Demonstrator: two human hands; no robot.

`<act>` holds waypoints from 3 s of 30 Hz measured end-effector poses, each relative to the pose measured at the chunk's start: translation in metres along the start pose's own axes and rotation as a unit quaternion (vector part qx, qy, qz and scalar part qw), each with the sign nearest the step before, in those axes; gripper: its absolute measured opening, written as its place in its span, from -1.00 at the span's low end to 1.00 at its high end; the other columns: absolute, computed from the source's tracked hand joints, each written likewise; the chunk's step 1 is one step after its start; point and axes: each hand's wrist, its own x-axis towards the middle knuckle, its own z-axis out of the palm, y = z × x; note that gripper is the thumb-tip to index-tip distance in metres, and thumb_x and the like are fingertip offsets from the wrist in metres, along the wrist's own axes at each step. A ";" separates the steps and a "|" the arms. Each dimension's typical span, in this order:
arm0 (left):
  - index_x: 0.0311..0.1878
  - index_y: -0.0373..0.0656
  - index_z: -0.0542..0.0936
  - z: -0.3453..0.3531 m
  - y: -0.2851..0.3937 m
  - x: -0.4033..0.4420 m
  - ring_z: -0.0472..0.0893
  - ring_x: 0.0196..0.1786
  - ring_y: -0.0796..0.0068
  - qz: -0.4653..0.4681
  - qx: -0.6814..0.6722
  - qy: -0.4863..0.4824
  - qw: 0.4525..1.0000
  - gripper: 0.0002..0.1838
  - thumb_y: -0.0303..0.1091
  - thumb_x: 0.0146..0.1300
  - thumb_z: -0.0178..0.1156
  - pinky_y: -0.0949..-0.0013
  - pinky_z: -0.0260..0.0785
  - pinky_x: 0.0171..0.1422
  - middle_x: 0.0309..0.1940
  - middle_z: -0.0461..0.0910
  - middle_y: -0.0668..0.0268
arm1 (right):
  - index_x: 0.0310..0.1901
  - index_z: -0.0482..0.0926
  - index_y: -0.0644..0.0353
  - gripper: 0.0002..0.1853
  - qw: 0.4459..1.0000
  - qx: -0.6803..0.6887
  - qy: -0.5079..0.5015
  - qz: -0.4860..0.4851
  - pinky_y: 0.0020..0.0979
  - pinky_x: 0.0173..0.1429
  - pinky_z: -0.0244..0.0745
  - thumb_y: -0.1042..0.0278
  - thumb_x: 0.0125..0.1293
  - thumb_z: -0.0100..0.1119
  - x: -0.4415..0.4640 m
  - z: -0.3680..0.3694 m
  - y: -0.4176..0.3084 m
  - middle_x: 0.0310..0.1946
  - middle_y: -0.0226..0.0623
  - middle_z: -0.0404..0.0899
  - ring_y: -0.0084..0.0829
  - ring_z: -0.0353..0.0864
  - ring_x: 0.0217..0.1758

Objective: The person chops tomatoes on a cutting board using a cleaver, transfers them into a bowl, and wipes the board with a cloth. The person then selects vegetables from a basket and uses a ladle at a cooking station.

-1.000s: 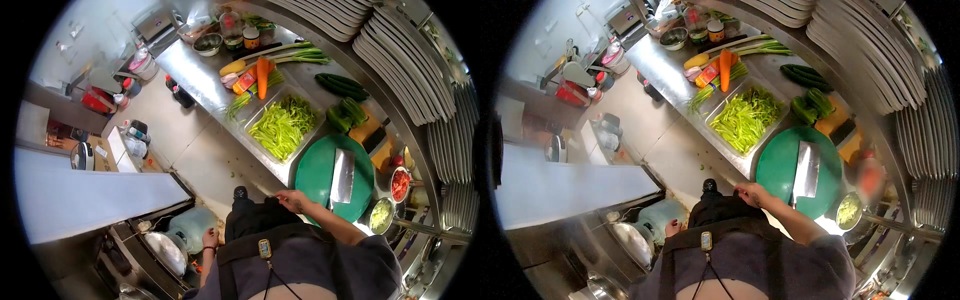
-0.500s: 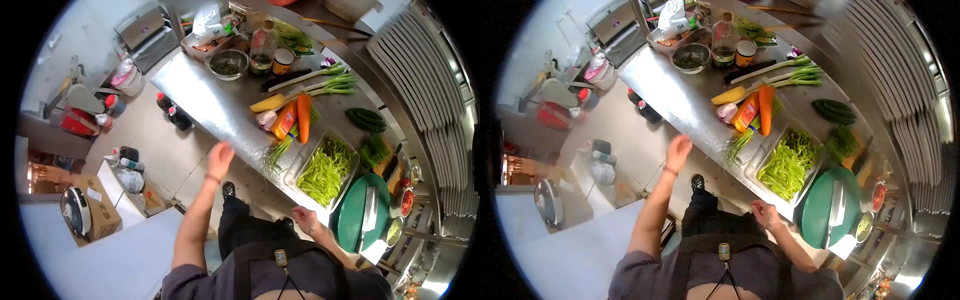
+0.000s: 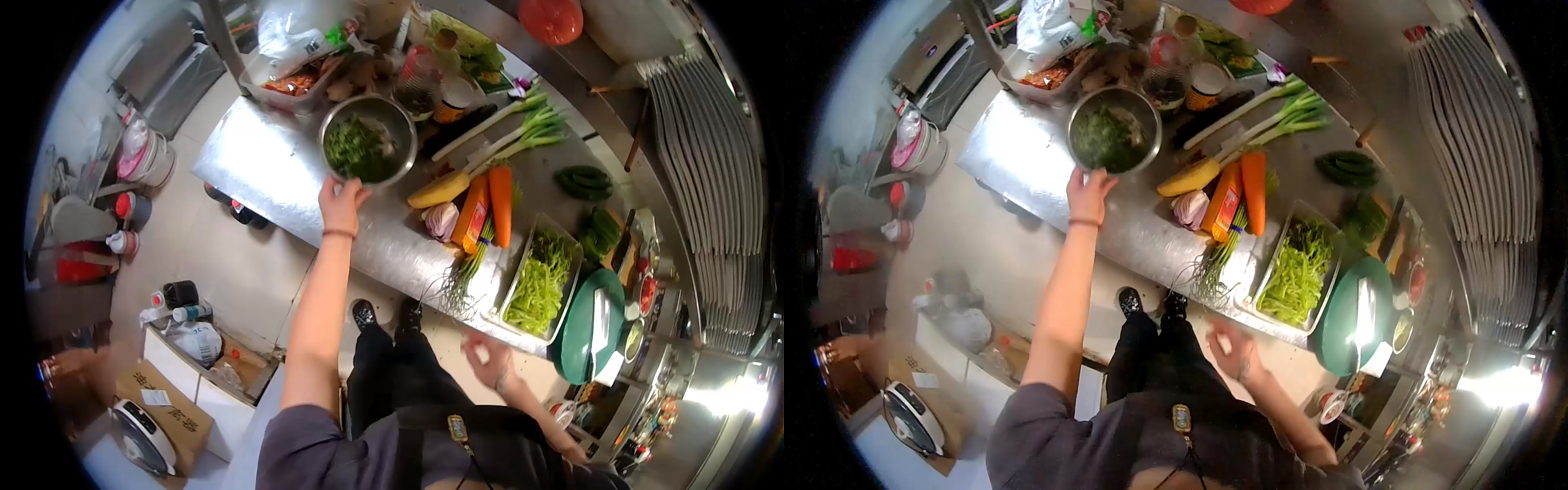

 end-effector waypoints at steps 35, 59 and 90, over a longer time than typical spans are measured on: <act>-0.02 -0.22 0.45 0.005 0.040 -0.162 0.58 -0.09 0.43 -0.195 0.034 -0.126 0.972 -0.71 -0.64 0.17 0.07 0.31 0.56 -0.04 -0.12 0.53 0.28 | 0.03 0.51 0.17 -0.57 0.982 -0.031 0.032 -0.181 -0.33 0.04 0.51 0.52 0.05 0.24 0.171 -0.002 -0.053 0.03 -0.08 0.49 -0.09 0.53 0.02; -0.25 -0.12 0.42 -0.005 0.041 -0.166 0.56 -0.19 0.47 -0.167 0.042 -0.032 0.985 -0.88 -0.56 0.19 0.13 0.29 0.52 -0.12 -0.26 0.49 0.38 | -0.10 0.56 0.27 -0.74 0.974 0.175 0.062 -0.126 -0.43 -0.04 0.56 0.69 0.16 0.07 0.137 0.018 -0.054 -0.02 -0.16 0.55 -0.30 0.58 0.02; -0.07 -0.17 0.46 -0.244 0.090 -0.306 0.61 -0.23 0.38 -0.097 0.080 0.434 0.892 -0.79 -0.44 0.22 0.14 0.40 0.52 -0.19 -0.26 0.58 0.24 | 0.13 0.34 0.29 -0.47 0.959 0.195 0.014 0.204 -0.30 -0.09 0.46 0.22 0.17 0.20 0.538 0.175 -0.036 -0.05 -0.09 0.45 -0.26 0.49 -0.07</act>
